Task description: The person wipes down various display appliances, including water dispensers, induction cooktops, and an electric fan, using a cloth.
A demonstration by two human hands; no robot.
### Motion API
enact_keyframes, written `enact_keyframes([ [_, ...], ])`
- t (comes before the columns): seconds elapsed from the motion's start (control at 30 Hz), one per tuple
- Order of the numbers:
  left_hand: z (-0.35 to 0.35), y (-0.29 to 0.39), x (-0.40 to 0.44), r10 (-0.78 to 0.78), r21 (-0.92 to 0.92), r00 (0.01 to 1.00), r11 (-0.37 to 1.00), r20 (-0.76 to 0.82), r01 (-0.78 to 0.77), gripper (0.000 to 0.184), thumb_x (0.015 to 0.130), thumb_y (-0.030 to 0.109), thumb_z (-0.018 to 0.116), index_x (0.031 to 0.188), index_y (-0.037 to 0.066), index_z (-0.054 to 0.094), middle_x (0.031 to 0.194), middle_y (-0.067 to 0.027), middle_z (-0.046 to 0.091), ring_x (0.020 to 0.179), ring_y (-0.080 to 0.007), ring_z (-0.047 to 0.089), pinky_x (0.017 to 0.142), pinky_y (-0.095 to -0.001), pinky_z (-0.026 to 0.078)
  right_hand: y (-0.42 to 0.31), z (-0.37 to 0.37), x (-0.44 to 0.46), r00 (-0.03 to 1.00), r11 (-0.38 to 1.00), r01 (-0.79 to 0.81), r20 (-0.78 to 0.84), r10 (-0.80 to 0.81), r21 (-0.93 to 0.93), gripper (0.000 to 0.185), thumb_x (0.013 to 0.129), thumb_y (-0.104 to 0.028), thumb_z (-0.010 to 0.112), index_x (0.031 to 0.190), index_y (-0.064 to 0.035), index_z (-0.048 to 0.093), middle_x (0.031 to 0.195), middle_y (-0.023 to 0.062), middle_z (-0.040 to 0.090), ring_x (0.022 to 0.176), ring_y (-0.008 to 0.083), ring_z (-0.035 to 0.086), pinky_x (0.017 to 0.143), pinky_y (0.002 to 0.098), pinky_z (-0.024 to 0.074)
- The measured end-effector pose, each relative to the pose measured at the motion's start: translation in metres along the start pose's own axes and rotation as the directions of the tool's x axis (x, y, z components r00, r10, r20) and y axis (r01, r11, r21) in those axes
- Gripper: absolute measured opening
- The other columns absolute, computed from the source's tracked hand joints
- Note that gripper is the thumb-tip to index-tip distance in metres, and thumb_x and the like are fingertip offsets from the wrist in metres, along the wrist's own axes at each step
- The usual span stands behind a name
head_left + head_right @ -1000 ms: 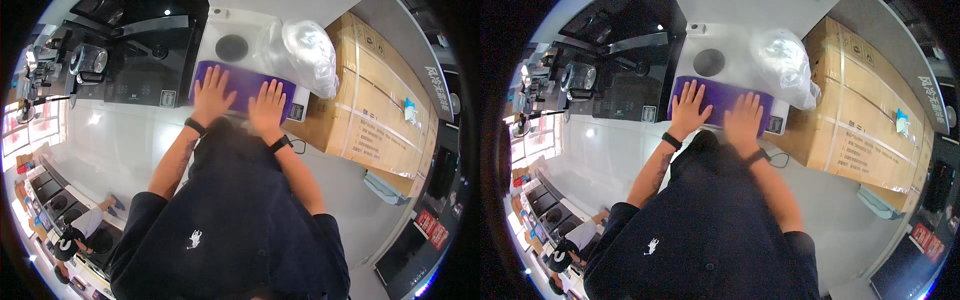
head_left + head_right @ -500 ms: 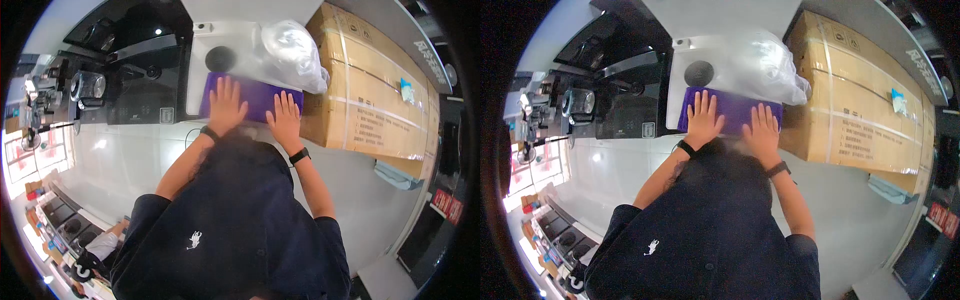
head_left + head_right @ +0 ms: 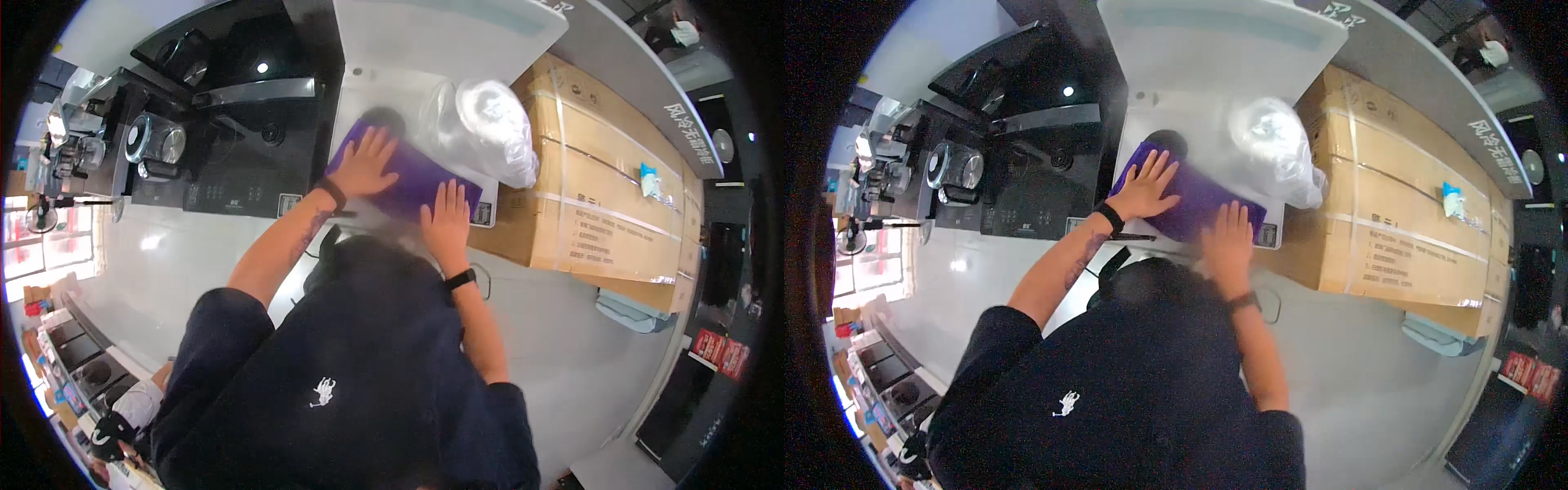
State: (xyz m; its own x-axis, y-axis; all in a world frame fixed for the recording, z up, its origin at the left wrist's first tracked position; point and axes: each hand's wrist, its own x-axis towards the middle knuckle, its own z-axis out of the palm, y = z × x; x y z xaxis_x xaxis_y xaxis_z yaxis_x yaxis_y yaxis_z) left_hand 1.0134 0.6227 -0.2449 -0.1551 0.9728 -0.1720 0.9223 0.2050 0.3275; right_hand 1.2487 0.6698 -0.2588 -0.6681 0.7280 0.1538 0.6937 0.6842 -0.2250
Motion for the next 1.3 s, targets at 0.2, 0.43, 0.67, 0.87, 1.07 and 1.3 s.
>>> enact_keyframes([
  [0.2,0.004,0.003,0.030,0.113,0.009,0.994,0.994,0.003,-0.113,0.079,0.085,0.051,0.057,0.148,0.011,0.031,0.157,-0.0198,0.016,0.146,-0.0400,0.008,0.111,-0.0649,0.014,-0.018,0.002,-0.023,0.990,0.989,-0.140,-0.019,0.139,-0.046,0.062,0.092,-0.031,0.052,0.138,0.0077,0.040,0.146,0.0263,0.038,0.136,0.0392,0.035,0.111,0.0505,0.0280],
  [0.43,-0.005,0.002,0.035,0.151,-0.014,0.985,0.989,0.086,-0.150,0.076,0.091,0.056,0.045,0.150,0.011,0.026,0.160,-0.0171,0.009,0.148,-0.0371,0.003,0.113,-0.0632,0.009,-0.033,0.010,-0.026,0.972,0.968,-0.235,-0.029,0.234,-0.092,0.061,0.092,-0.030,0.051,0.137,0.0095,0.041,0.146,0.0276,0.036,0.138,0.0408,0.032,0.113,0.0524,0.0230],
  [0.67,0.022,-0.002,-0.010,0.126,-0.074,0.984,0.988,-0.127,-0.136,0.070,0.091,0.048,0.050,0.146,0.009,0.034,0.157,-0.0160,0.019,0.147,-0.0368,0.010,0.110,-0.0654,0.018,-0.060,0.029,-0.038,0.961,0.959,-0.275,-0.046,0.273,-0.071,0.063,0.092,-0.031,0.050,0.138,0.0101,0.038,0.146,0.0315,0.033,0.137,0.0479,0.029,0.110,0.0542,0.0272],
  [0.87,0.029,0.003,-0.082,-0.006,-0.170,0.984,0.985,-0.176,-0.025,0.069,0.091,0.045,0.053,0.144,0.005,0.036,0.156,-0.0174,0.021,0.146,-0.0373,0.013,0.108,-0.0661,0.021,-0.062,0.040,-0.018,0.991,0.984,-0.131,-0.049,0.126,-0.124,0.063,0.092,-0.036,0.053,0.133,0.0106,0.043,0.146,0.0314,0.034,0.137,0.0480,0.029,0.108,0.0553,0.0308],
  [1.07,0.031,0.003,-0.094,-0.045,-0.145,0.989,0.989,-0.143,0.024,0.065,0.093,0.042,0.047,0.146,0.006,0.036,0.157,-0.0150,0.021,0.147,-0.0342,0.013,0.110,-0.0629,0.021,-0.067,0.057,0.020,0.999,0.995,0.021,0.041,-0.017,-0.100,0.062,0.089,-0.036,0.056,0.131,0.0089,0.046,0.145,0.0314,0.035,0.136,0.0467,0.031,0.107,0.0541,0.0324],
  [1.3,0.031,0.000,-0.093,-0.034,-0.119,0.991,0.993,-0.126,0.019,0.067,0.090,0.040,0.051,0.146,0.006,0.036,0.157,-0.0158,0.022,0.146,-0.0350,0.014,0.109,-0.0639,0.021,-0.067,0.034,0.017,0.984,0.991,0.111,0.131,-0.119,0.068,0.057,0.089,-0.028,0.056,0.130,0.0096,0.044,0.141,0.0314,0.039,0.131,0.0495,0.034,0.107,0.0530,0.0325],
])
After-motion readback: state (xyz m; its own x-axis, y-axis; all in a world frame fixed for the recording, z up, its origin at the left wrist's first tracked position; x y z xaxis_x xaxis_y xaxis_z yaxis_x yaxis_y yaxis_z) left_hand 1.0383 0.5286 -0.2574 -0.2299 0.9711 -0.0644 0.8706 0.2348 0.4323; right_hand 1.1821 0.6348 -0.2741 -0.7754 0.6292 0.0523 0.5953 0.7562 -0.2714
